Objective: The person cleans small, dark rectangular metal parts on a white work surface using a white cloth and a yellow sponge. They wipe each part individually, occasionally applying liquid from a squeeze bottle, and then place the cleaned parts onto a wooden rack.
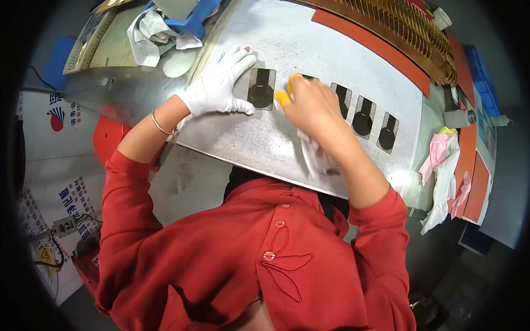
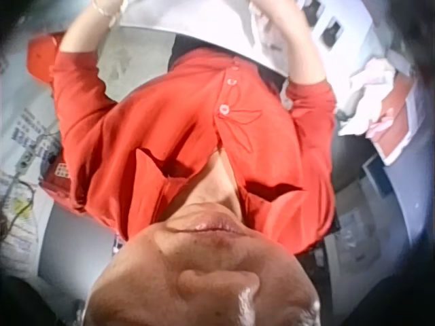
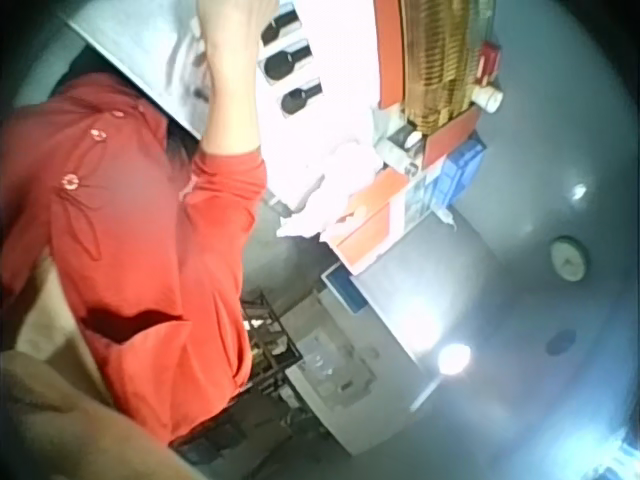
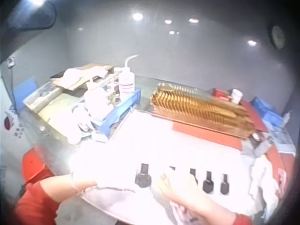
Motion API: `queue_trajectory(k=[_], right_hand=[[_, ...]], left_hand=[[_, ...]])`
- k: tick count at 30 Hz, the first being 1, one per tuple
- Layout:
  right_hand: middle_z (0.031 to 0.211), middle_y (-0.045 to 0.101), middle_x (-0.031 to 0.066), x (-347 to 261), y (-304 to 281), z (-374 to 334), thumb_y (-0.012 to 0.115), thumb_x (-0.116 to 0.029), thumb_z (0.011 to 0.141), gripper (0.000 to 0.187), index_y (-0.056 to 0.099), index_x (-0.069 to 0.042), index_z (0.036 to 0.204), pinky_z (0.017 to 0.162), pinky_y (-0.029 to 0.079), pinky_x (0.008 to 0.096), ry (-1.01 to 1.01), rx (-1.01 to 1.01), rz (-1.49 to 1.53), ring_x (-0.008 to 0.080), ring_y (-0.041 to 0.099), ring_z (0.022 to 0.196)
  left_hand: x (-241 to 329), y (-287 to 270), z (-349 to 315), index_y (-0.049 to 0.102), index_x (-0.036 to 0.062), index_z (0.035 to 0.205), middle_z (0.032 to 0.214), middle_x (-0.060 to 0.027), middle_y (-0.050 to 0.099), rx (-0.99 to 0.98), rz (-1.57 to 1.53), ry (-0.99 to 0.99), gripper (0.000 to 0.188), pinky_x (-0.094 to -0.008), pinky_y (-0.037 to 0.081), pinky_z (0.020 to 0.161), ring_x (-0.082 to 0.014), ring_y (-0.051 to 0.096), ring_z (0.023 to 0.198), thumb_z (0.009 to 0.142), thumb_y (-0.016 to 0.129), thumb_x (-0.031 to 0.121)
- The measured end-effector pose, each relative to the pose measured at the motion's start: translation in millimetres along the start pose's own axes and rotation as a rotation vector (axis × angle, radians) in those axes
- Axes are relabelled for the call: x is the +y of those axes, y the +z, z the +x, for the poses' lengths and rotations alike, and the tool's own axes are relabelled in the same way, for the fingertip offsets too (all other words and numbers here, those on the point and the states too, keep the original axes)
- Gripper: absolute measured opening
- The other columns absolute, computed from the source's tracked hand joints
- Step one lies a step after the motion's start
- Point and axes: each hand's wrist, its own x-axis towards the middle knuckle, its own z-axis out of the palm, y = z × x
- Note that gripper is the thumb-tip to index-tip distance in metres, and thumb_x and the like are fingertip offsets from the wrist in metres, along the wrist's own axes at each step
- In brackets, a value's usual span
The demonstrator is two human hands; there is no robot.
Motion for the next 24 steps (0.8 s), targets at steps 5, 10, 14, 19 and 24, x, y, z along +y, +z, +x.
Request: queue_trajectory(k=[5, 10, 14, 19, 24], right_hand=[[0.076, 0.062, 0.0230, -4.1, 23.0, 63.3, 0.056, -0.023, 0.075, 0.026, 0.060, 0.003, 0.080, 0.066, 0.047, 0.0407, -0.033, 0.044, -0.012, 0.0364, 0.061, 0.074], [0.077, 0.063, 0.0218, -6.3, 40.1, 90.5, 0.058, -0.022, 0.073, 0.026, 0.062, 0.002, 0.081, 0.069, 0.048, 0.0401, -0.024, 0.020, -0.055, 0.0355, 0.061, 0.077], [0.080, 0.063, 0.0228, -14.0, 43.3, 87.5, 0.059, -0.018, 0.073, 0.023, 0.063, 0.003, 0.082, 0.071, 0.048, 0.0402, 0.047, -0.043, -0.072, 0.0353, 0.062, 0.079], [0.081, 0.062, 0.0223, -17.5, 45.8, 71.9, 0.059, -0.017, 0.072, 0.023, 0.063, 0.003, 0.083, 0.070, 0.049, 0.0415, 0.084, -0.066, -0.078, 0.0351, 0.062, 0.078], [0.079, 0.062, 0.0225, -22.8, 47.9, 55.8, 0.056, -0.009, 0.067, 0.017, 0.062, 0.004, 0.076, 0.068, 0.049, 0.0424, 0.009, -0.068, 0.000, 0.0356, 0.062, 0.074]], left_hand=[[0.1, 5.9, -10.4, 0.040, 0.0021, 0.122, 0.132, -0.0194, 0.035, 0.096, 0.014, 0.000, 0.087, -0.0450, 0.023, 0.101, -0.0359, 0.032, 0.121, 0.061, 0.066, 0.058], [-1.6, 11.7, -13.2, 0.040, -0.0003, 0.123, 0.134, -0.0190, 0.033, 0.113, -0.015, -0.055, 0.086, -0.0448, 0.020, 0.103, -0.0346, 0.029, 0.124, 0.064, 0.064, 0.057], [-0.7, 9.2, -11.0, 0.040, 0.0004, 0.125, 0.136, -0.0182, 0.031, 0.041, 0.008, -0.079, 0.085, -0.0447, 0.019, 0.104, -0.0334, 0.026, 0.126, 0.064, 0.065, 0.054], [-3.1, 11.2, -5.7, 0.042, 0.0034, 0.124, 0.137, -0.0156, 0.031, 0.042, 0.026, -0.016, 0.082, -0.0507, 0.022, 0.100, -0.0336, 0.026, 0.126, 0.064, 0.065, 0.055], [-5.1, 6.2, -3.4, 0.042, 0.0041, 0.125, 0.139, -0.0132, 0.029, -0.027, 0.062, 0.022, 0.082, -0.0529, 0.020, 0.101, -0.0347, 0.024, 0.128, 0.065, 0.063, 0.055]])
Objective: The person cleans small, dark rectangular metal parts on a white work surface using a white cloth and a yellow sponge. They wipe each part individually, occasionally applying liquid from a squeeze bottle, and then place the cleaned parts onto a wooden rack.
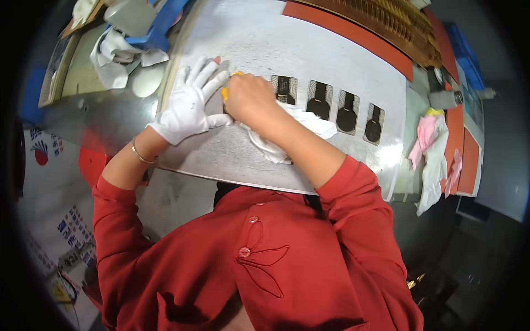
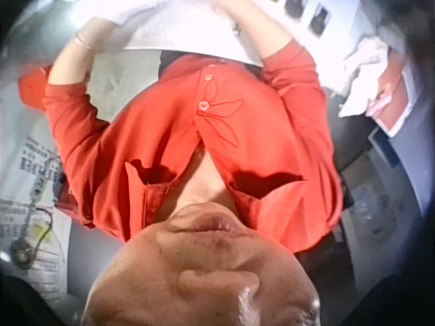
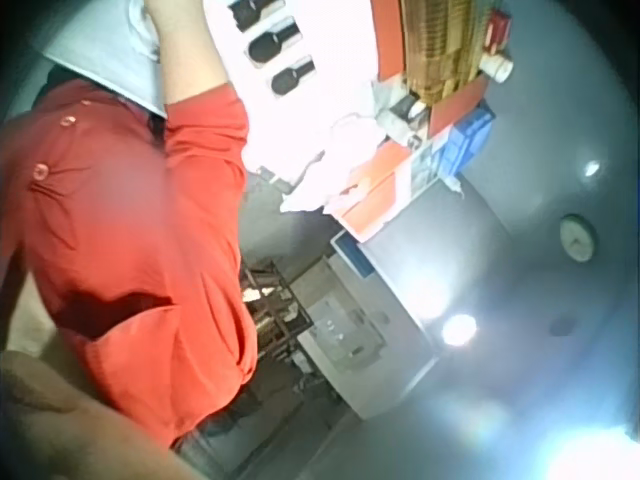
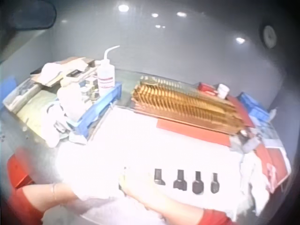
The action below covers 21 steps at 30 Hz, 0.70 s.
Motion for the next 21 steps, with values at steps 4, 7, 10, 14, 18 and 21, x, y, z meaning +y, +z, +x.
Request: queue_trajectory(k=[4, 7, 10, 14, 18, 21], right_hand=[[0.072, 0.062, 0.0221, 3.3, 11.0, -13.0, 0.055, -0.009, 0.067, 0.014, 0.061, 0.002, 0.072, 0.063, 0.050, 0.0422, -0.070, 0.086, 0.015, 0.0354, 0.063, 0.069], [0.071, 0.062, 0.0217, 3.3, 14.6, -25.1, 0.055, -0.009, 0.068, 0.013, 0.060, 0.002, 0.070, 0.061, 0.050, 0.0425, -0.089, 0.097, 0.019, 0.0357, 0.063, 0.068], [0.070, 0.062, 0.0209, 1.8, 21.2, -37.1, 0.055, -0.010, 0.068, 0.013, 0.060, 0.002, 0.069, 0.060, 0.050, 0.0429, -0.097, 0.116, 0.065, 0.0349, 0.063, 0.067], [0.073, 0.062, 0.0205, 0.7, 28.0, -59.8, 0.056, -0.016, 0.073, 0.018, 0.060, 0.001, 0.070, 0.059, 0.049, 0.0426, -0.154, 0.030, 0.057, 0.0327, 0.062, 0.068], [0.072, 0.060, 0.0221, 16.2, 5.6, -101.8, 0.057, -0.020, 0.076, 0.025, 0.057, 0.004, 0.079, 0.062, 0.047, 0.0444, -0.248, -0.160, 0.218, 0.0362, 0.061, 0.069], [0.079, 0.060, 0.0202, 66.0, -38.4, -155.6, 0.060, -0.031, 0.079, 0.032, 0.057, 0.000, 0.085, 0.064, 0.046, 0.0381, -0.223, -0.260, 0.586, 0.0320, 0.058, 0.072]], left_hand=[[2.1, -5.1, 4.2, 0.040, 0.0018, 0.127, 0.140, -0.0138, 0.027, -0.076, 0.091, 0.037, 0.090, -0.0525, 0.020, 0.102, -0.0326, 0.021, 0.131, 0.063, 0.061, 0.061], [5.4, -14.4, 8.1, 0.037, 0.0012, 0.129, 0.141, -0.0142, 0.026, -0.150, 0.108, 0.054, 0.102, -0.0512, 0.020, 0.103, -0.0330, 0.020, 0.131, 0.055, 0.063, 0.066], [1.8, -16.2, 10.6, 0.031, -0.0009, 0.132, 0.141, -0.0156, 0.024, -0.187, 0.036, 0.090, 0.118, -0.0478, 0.019, 0.105, -0.0344, 0.018, 0.132, 0.042, 0.069, 0.067], [15.0, -32.2, 17.5, 0.032, -0.0029, 0.131, 0.140, -0.0189, 0.025, -0.313, 0.080, 0.047, 0.116, -0.0460, 0.018, 0.106, -0.0338, 0.018, 0.132, 0.043, 0.073, 0.061], [14.4, -46.4, 34.1, 0.030, -0.0008, 0.133, 0.140, -0.0218, 0.023, -0.424, 0.151, 0.095, 0.117, -0.0468, 0.017, 0.106, -0.0350, 0.017, 0.132, 0.044, 0.073, 0.063], [46.9, -46.0, 50.5, 0.036, 0.0015, 0.130, 0.133, -0.0251, 0.033, -0.239, -0.110, -0.037, 0.102, -0.0435, 0.022, 0.105, -0.0356, 0.026, 0.129, 0.051, 0.077, 0.050]])
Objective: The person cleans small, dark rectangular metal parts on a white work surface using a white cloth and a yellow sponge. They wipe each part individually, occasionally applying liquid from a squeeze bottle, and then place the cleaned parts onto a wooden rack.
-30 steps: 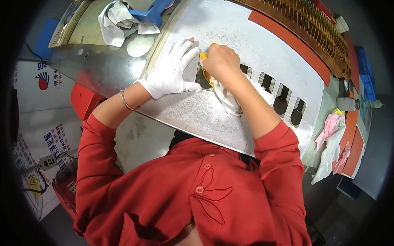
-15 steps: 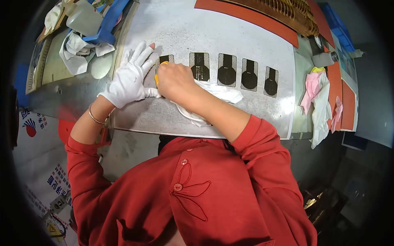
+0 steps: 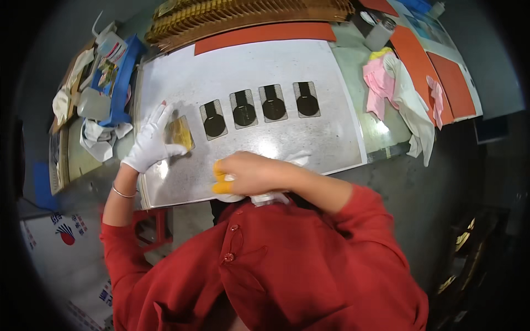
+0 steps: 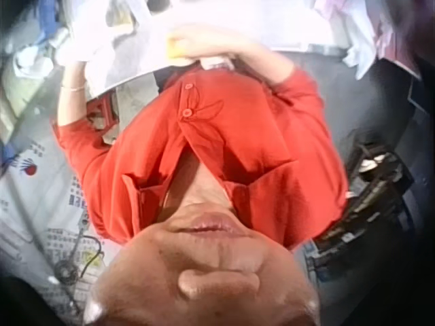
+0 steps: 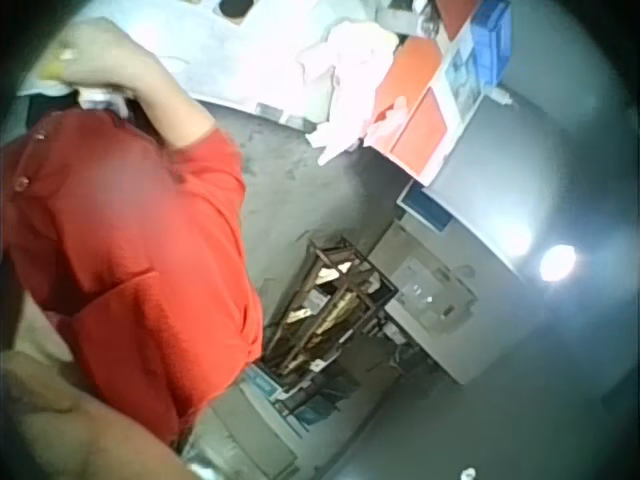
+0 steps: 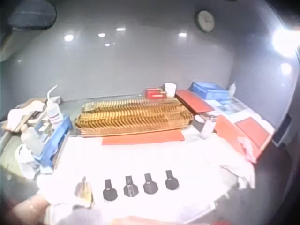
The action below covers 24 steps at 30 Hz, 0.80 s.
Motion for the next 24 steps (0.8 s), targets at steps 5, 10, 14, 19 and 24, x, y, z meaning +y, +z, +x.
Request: queue_trajectory(k=[5, 10, 14, 19, 24], right_hand=[[0.073, 0.056, 0.0018, 60.4, -60.3, -133.9, 0.056, -0.016, 0.084, 0.015, 0.057, -0.002, 0.087, 0.052, 0.043, 0.0240, 0.256, 0.433, 0.749, 0.0083, 0.051, 0.059], [0.071, 0.053, -0.0004, 137.2, -73.7, -200.5, 0.055, -0.019, 0.086, 0.019, 0.055, -0.003, 0.095, 0.040, 0.040, 0.0200, 0.189, 0.988, 0.764, 0.0056, 0.049, 0.050], [0.071, 0.053, -0.0002, 178.7, -74.3, -216.7, 0.055, -0.019, 0.086, 0.021, 0.053, -0.003, 0.099, 0.039, 0.041, 0.0221, 0.096, 1.074, 0.701, 0.0073, 0.049, 0.046], [0.070, 0.053, 0.0002, 176.4, -70.9, -211.5, 0.054, -0.017, 0.087, 0.018, 0.051, -0.003, 0.098, 0.040, 0.043, 0.0225, 0.085, 1.015, 0.814, 0.0081, 0.048, 0.046], [0.072, 0.052, -0.0013, 178.5, -69.1, -214.1, 0.053, -0.016, 0.087, 0.015, 0.052, -0.004, 0.095, 0.045, 0.042, 0.0203, 0.046, 1.008, 0.818, 0.0071, 0.049, 0.052]], left_hand=[[127.6, 45.5, 73.2, 0.034, -0.0009, 0.127, 0.129, -0.0230, 0.038, 0.165, -0.175, 0.281, 0.097, -0.0428, 0.025, 0.104, -0.0344, 0.033, 0.125, 0.053, 0.078, 0.043], [188.8, 85.1, 141.3, 0.028, 0.0060, 0.130, 0.121, -0.0205, 0.043, -0.022, 0.035, 0.264, 0.098, -0.0535, 0.018, 0.102, -0.0322, 0.035, 0.121, 0.054, 0.076, 0.045], [202.2, 78.8, 146.7, 0.027, 0.0079, 0.131, 0.113, -0.0217, 0.046, -0.085, 0.045, 0.280, 0.092, -0.0497, 0.033, 0.093, -0.0371, 0.045, 0.108, 0.057, 0.073, 0.037], [223.0, 59.0, 143.1, 0.044, 0.0134, 0.122, 0.105, -0.0194, 0.048, -0.077, 0.236, 0.423, 0.065, -0.0420, 0.044, 0.075, -0.0330, 0.054, 0.087, 0.061, 0.065, 0.027], [228.3, 70.1, 132.5, 0.050, 0.0004, 0.098, 0.100, -0.0171, 0.048, -0.011, 0.352, 0.470, 0.049, -0.0452, 0.037, 0.085, -0.0306, 0.053, 0.083, 0.063, 0.064, 0.030]])
